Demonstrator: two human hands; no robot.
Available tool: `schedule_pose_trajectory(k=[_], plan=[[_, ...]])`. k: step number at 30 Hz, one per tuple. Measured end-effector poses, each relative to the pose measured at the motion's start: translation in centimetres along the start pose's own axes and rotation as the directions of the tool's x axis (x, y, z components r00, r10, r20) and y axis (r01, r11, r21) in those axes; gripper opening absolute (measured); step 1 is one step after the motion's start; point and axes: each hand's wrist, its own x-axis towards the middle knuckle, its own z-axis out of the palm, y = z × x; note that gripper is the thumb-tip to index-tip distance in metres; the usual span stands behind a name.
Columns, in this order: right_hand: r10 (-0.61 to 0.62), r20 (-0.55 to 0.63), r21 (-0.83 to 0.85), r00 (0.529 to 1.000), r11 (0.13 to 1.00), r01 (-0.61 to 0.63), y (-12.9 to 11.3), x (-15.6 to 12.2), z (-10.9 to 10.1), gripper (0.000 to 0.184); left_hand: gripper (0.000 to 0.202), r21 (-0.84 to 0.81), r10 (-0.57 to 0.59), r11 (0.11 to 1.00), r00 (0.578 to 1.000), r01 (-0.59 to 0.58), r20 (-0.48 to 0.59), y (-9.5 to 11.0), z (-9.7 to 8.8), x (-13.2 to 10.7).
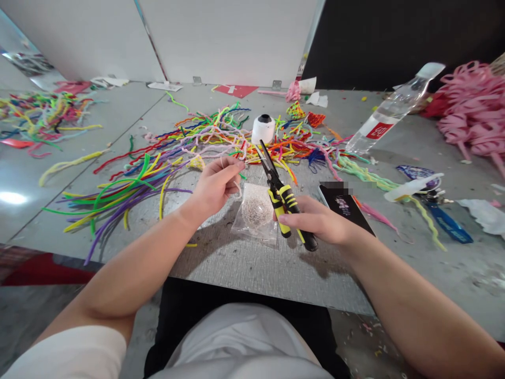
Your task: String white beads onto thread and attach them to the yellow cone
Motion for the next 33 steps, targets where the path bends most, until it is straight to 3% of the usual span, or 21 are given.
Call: schedule_pose_trajectory(k=[33], plan=[[0.095, -0.133, 0.071, 0.987, 0.994, -0.086, -0.43, 0.02, 0.93, 0.057, 0.018, 0.021, -0.002, 1.0, 1.0, 0.002, -0.005, -0.11, -0.19, 0.0]])
